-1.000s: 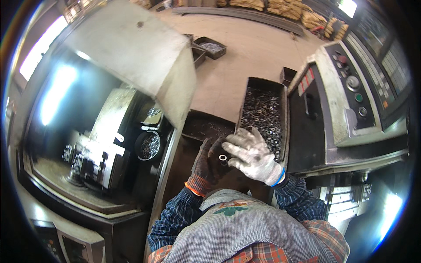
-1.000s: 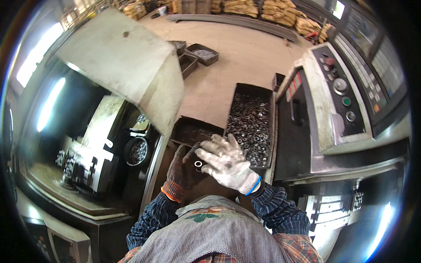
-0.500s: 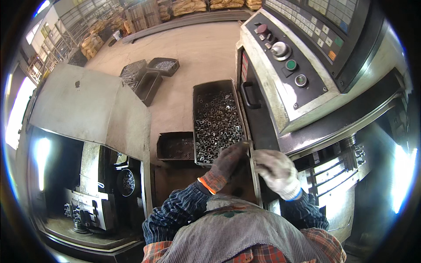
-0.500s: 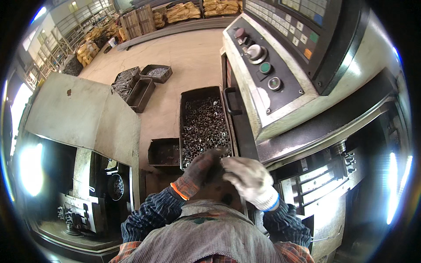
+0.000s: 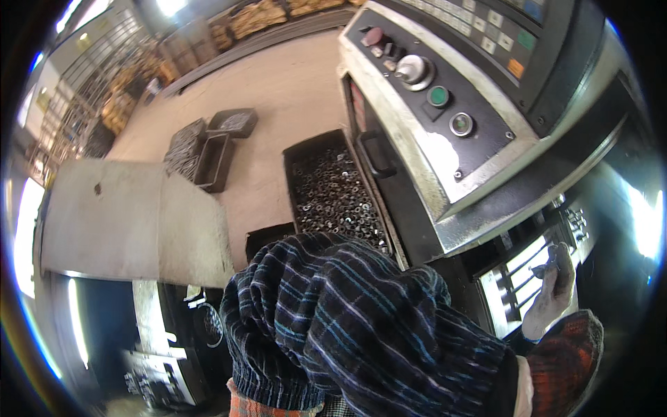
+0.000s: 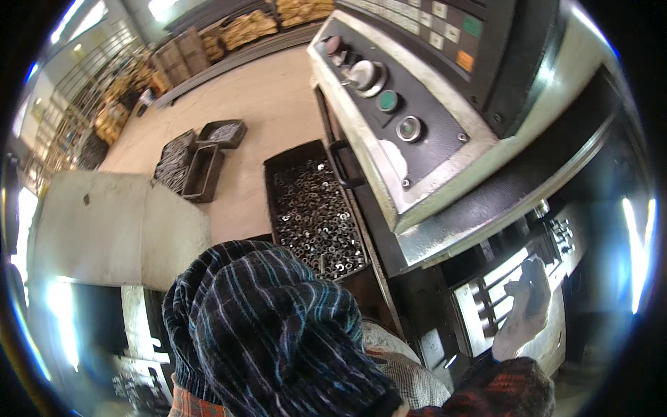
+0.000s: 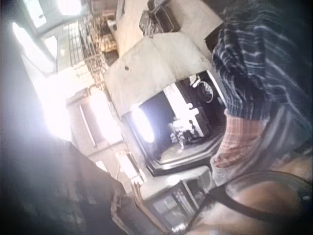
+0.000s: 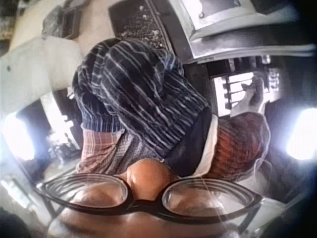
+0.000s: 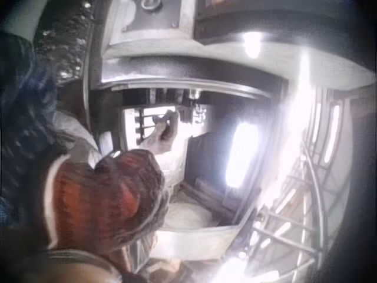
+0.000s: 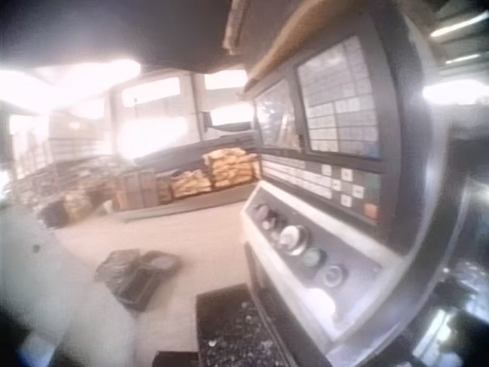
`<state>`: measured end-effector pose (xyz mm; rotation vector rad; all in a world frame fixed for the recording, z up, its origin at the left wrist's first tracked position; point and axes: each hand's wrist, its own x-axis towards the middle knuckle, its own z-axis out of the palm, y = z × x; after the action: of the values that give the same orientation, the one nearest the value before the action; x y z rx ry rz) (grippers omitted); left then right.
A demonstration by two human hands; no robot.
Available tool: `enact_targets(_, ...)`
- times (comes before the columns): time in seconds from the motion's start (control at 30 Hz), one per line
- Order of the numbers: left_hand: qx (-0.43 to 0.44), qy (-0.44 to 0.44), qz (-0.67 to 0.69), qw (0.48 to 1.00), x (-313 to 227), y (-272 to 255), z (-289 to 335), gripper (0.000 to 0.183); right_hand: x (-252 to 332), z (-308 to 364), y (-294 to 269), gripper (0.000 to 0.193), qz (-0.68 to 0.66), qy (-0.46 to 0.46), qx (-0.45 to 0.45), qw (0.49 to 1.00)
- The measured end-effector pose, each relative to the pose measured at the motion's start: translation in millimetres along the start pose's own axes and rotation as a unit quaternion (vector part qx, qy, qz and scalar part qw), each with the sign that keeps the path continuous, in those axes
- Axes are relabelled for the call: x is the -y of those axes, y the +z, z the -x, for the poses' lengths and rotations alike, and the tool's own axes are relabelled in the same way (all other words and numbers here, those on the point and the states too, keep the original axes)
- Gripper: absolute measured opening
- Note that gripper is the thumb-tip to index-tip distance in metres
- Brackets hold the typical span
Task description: The person repeatedly places small metal rings into a machine's internal mechanism, then presses a button on the control panel. The person continues this cycle of loading parts and activating the machine throughout the clip.
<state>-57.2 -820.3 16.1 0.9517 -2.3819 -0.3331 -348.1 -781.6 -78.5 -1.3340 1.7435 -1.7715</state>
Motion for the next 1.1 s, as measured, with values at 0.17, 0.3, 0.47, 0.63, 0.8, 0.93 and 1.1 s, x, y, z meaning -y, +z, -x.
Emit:
enact_targets(0.17,-0.018,0.054,-0.029,0.998,11,-18,-12,0.025,18,12,-5,0.038,0.058,0.04,-0.057,0.996)
enact_targets(0.3,-0.028,0.092,-0.052,0.994,16,-27,-26,0.023,18,9,4,0.037,0.066,0.166,-0.112,0.978)
enact_targets(0.47,-0.062,0.142,-0.095,0.983,22,-29,-44,0.021,-16,-11,6,0.035,0.106,0.153,-0.079,0.979)
enact_targets(0.63,-0.153,-0.065,0.015,0.986,68,-43,-47,0.017,-57,-35,2,0.029,0.324,0.033,0.132,0.936)
enact_targets(0.8,-0.179,-0.188,0.068,0.963,127,-34,-11,0.024,-57,-32,-6,0.023,0.611,-0.28,0.344,0.655)
enact_targets(0.93,-0.238,-0.062,0.151,0.957,162,-9,-3,0.031,11,0,3,0.023,0.581,-0.311,0.477,0.582)
enact_targets(1.1,-0.197,-0.161,0.032,0.967,164,-10,-17,0.028,108,35,33,0.023,0.592,-0.396,0.485,0.507)
